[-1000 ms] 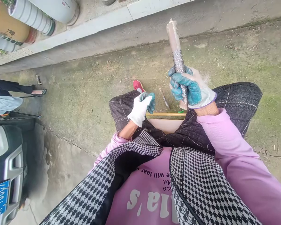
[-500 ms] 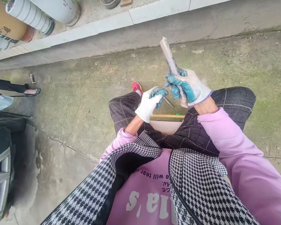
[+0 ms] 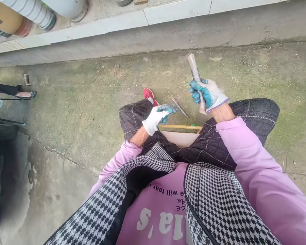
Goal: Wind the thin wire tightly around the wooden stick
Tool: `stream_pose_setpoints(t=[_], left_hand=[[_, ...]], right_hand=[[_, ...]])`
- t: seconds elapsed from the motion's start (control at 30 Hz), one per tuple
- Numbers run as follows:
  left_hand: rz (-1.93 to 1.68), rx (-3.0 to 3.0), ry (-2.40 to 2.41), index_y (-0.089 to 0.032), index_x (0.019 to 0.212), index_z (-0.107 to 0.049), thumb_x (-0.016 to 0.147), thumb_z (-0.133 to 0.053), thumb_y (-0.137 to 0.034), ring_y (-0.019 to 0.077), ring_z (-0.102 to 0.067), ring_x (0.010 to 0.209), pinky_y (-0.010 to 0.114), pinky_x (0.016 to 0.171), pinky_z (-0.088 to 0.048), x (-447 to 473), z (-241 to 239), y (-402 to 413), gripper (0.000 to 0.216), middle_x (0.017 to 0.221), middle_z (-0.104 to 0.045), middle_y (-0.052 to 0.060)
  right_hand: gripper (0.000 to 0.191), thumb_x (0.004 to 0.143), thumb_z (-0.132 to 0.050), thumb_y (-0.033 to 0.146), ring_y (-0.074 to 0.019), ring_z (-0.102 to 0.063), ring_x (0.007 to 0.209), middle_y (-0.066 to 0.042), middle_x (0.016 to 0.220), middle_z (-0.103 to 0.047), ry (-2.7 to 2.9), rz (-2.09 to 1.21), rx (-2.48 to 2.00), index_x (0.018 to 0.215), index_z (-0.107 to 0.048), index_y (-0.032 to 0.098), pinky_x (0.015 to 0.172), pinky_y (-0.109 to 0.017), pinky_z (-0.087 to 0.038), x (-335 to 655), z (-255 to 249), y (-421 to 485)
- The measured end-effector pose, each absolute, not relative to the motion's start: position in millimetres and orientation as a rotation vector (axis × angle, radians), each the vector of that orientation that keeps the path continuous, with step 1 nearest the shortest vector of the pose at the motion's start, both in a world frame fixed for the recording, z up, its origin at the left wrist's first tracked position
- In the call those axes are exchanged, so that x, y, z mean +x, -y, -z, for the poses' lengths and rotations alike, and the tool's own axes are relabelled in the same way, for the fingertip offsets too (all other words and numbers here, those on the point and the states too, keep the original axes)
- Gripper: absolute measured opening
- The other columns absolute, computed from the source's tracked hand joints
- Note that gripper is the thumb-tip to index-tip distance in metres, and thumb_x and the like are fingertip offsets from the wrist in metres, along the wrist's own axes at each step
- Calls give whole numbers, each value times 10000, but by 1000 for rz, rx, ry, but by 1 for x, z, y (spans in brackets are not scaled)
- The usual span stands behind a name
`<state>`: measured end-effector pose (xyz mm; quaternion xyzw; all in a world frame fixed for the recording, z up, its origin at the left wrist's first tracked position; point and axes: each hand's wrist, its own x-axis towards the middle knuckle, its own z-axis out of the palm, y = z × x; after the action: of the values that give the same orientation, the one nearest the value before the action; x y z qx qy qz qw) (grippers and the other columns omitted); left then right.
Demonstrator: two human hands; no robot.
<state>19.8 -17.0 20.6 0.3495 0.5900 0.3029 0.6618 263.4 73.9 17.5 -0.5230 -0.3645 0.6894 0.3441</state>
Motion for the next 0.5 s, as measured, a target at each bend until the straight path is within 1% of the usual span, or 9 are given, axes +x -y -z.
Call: stream_pose_setpoints(t=[0.03, 0.1, 0.17, 0.2, 0.23, 0.27, 0.33, 0.4, 0.5], left_hand=[[-666, 783, -1318, -143, 943, -821, 930, -897, -299, 32, -459, 457, 195, 432, -350, 19, -20, 20, 174, 852, -845, 20], [-657, 773, -1298, -147, 942, -822, 946, -863, -304, 46, -435, 439, 198, 431, -325, 17, -21, 24, 163, 672, -704, -37], [-680, 772, -1318, -150, 982, -833, 961, -823, -292, 52, -379, 427, 204, 435, -278, 17, -21, 26, 143, 582, -560, -87], [-695, 775, -1347, -152, 990, -835, 956, -808, -275, 54, -358, 432, 207, 443, -259, 16, -22, 27, 131, 572, -525, -97], [-705, 785, -1375, -153, 987, -836, 942, -800, -255, 55, -359, 448, 209, 458, -256, 16, -22, 27, 117, 581, -528, -94], [-715, 804, -1397, -152, 974, -835, 922, -796, -234, 58, -387, 475, 208, 481, -275, 15, -23, 28, 105, 608, -561, -82], [-742, 863, -1402, -149, 927, -826, 875, -796, -211, 75, -497, 569, 208, 554, -365, 13, -25, 30, 87, 702, -669, -39], [-751, 937, -1353, -144, 904, -829, 841, -802, -220, 109, -605, 695, 225, 658, -466, 11, -26, 33, 103, 821, -766, 6], [-706, 1019, -1288, -138, 925, -854, 821, -804, -266, 148, -666, 804, 258, 761, -532, 8, -23, 38, 172, 919, -823, 39]], right_hand=[[388, 883, -1008, 404, -115, -486, 561, 5, 778, -654, 955, -1778, -1363, 951, -651, 268, 453, -244, -452, 265, -16, -75], [379, 888, -998, 405, -116, -482, 570, 6, 787, -647, 956, -1775, -1370, 949, -648, 274, 465, -251, -448, 266, -14, -77], [384, 870, -1007, 391, -104, -461, 561, 20, 780, -628, 931, -1792, -1372, 953, -652, 271, 468, -245, -443, 267, -14, -78], [401, 856, -1019, 389, -98, -448, 553, 27, 772, -618, 924, -1799, -1377, 954, -650, 270, 464, -242, -439, 267, -14, -78], [423, 842, -1035, 393, -96, -440, 548, 31, 764, -611, 926, -1801, -1387, 955, -647, 271, 458, -239, -437, 267, -14, -78], [445, 831, -1050, 402, -98, -439, 546, 31, 756, -608, 940, -1800, -1401, 955, -643, 273, 451, -240, -436, 267, -14, -78], [478, 819, -1064, 418, -105, -444, 542, 27, 738, -601, 979, -1787, -1445, 940, -623, 279, 434, -244, -432, 267, -13, -78], [462, 819, -1041, 398, -105, -445, 528, 28, 717, -589, 1010, -1778, -1487, 922, -607, 278, 419, -245, -424, 266, -8, -79], [399, 791, -977, 308, -102, -434, 501, 44, 677, -575, 1073, -1718, -1541, 913, -599, 278, 392, -238, -413, 260, 4, -82]])
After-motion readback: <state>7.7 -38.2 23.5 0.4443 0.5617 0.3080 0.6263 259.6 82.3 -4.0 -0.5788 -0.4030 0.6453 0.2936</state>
